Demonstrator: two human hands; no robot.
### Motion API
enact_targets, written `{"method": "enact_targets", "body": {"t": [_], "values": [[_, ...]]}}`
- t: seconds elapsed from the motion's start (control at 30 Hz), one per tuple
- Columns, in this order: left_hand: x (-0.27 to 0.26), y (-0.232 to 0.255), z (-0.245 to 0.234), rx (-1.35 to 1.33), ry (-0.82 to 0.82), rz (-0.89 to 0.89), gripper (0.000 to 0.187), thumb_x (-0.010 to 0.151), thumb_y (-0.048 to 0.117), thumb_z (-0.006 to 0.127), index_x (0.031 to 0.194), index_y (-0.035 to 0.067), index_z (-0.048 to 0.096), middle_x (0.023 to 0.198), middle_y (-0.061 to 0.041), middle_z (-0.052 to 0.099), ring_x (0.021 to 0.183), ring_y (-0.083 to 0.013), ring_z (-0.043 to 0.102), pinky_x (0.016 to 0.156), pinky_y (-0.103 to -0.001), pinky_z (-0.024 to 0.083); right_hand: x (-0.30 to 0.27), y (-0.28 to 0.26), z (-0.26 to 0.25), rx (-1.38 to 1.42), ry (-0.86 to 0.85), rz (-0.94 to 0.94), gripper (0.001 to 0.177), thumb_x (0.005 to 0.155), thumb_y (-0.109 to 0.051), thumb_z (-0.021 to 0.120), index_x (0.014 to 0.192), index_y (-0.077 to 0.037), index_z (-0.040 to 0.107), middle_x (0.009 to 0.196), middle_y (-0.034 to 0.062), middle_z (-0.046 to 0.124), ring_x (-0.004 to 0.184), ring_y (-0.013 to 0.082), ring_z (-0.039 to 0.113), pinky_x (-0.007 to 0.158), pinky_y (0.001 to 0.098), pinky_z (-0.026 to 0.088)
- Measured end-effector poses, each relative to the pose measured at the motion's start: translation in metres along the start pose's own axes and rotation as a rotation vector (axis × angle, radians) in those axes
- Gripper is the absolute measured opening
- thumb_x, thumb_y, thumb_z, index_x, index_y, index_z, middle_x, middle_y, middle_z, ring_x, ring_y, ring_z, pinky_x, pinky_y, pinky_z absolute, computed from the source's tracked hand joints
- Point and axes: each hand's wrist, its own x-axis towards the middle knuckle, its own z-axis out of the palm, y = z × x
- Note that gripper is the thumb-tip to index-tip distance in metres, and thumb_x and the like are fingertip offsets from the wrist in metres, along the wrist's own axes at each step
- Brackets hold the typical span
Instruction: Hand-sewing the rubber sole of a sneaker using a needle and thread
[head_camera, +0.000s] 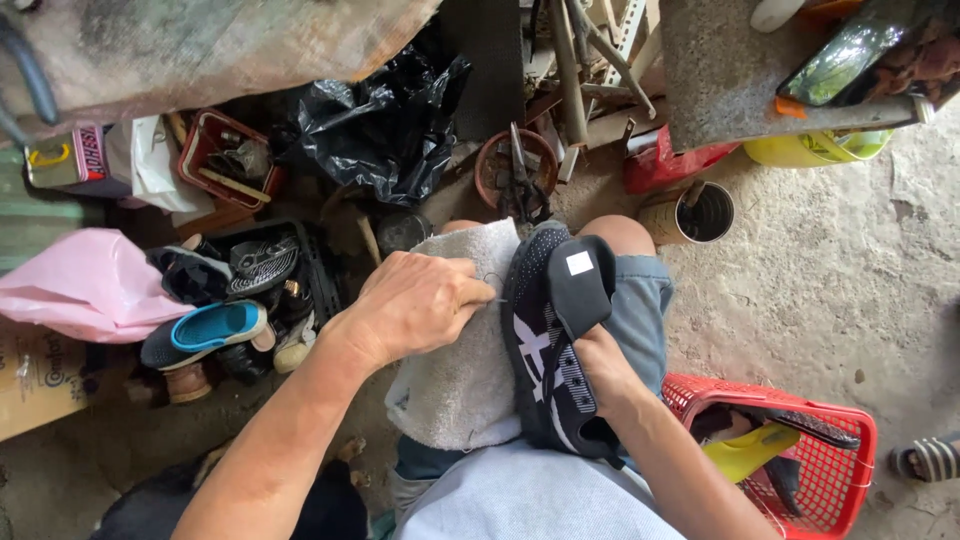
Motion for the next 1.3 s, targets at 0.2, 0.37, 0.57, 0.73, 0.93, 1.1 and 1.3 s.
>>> {"method": "enact_targets", "body": {"t": [0.2,0.37,0.57,0.73,0.93,1.1,1.3], "values": [[0.009,0.006,0.005,0.012,-0.058,0.034,0.032,0.101,0.024,0.046,0.093,0.031,0.077,0.074,0.005,0.067,0.067,-0.015,0.068,0.065,-0.033,0.056,-0.003,-0.019,-0.007,-0.169,-0.057,-0.138,0.016,0.095,-0.006,0.051,0.102,0.005,0.06,0.096,0.0148,0.068,0.089,0.0203,0.061,0.067,0.0432,0.053],[0.003,0.017,0.04,0.13,-0.019,0.039,0.043,0.094,-0.008,0.055,0.128,0.016,0.067,0.09,-0.004,0.069,0.072,-0.0169,0.061,0.062,-0.029,0.051,-0.018,-0.025,-0.018,-0.346,-0.141,-0.28,0.018,0.098,-0.011,0.055,0.084,-0.003,0.063,0.084,0.0014,0.07,0.08,0.0085,0.058,0.062,0.0335,0.051],[0.011,0.023,0.042,0.145,0.252,0.159,0.027,0.103,0.033,0.067,0.086,0.013,0.059,0.073,-0.004,0.066,0.061,-0.022,0.062,0.053,-0.039,0.053,-0.03,-0.041,-0.015,-0.412,-0.088,-0.355,0.017,0.097,-0.002,0.05,0.1,-0.004,0.067,0.09,0.0045,0.072,0.081,0.0124,0.063,0.072,0.0321,0.053],[-0.002,-0.012,0.021,0.264,0.103,-0.174,0.063,0.093,0.077,0.049,0.076,0.019,0.065,0.055,0.004,0.063,0.047,-0.0149,0.062,0.039,-0.029,0.044,-0.015,-0.026,-0.025,-0.345,-0.077,-0.323,0.02,0.096,0.001,0.053,0.1,-0.002,0.072,0.091,0.0001,0.073,0.085,0.0094,0.062,0.075,0.0278,0.053],[-0.086,-0.054,0.011,0.282,0.063,-0.653,0.082,0.071,0.101,0.039,0.066,0.02,0.048,0.05,0.003,0.053,0.05,-0.0213,0.059,0.041,-0.035,0.038,-0.028,-0.027,-0.024,-0.482,-0.115,-0.514,0.008,0.089,-0.005,0.054,0.091,-0.007,0.061,0.084,0.002,0.063,0.078,0.014,0.054,0.072,0.0321,0.046],[-0.056,-0.01,0.038,-0.214,0.237,-0.294,0.077,0.079,0.082,0.057,0.103,0.009,0.063,0.073,0.001,0.064,0.059,-0.0147,0.063,0.051,-0.03,0.059,-0.05,-0.016,-0.045,-1.027,-0.098,-0.73,0.008,0.076,-0.015,0.062,0.075,-0.013,0.054,0.074,0.0036,0.052,0.057,0.0272,0.053,0.05,0.0406,0.039],[-0.043,-0.012,0.036,-0.52,-0.009,-0.422,0.053,0.077,0.063,0.084,0.092,0.021,0.055,0.057,0.008,0.047,0.053,-0.0111,0.044,0.06,-0.031,0.046,-0.11,-0.016,-0.118,-1.0,-0.078,-0.626,0.026,0.09,-0.006,0.059,0.102,-0.021,0.077,0.073,-0.0043,0.058,0.057,0.011,0.058,0.053,0.0262,0.048]]}}
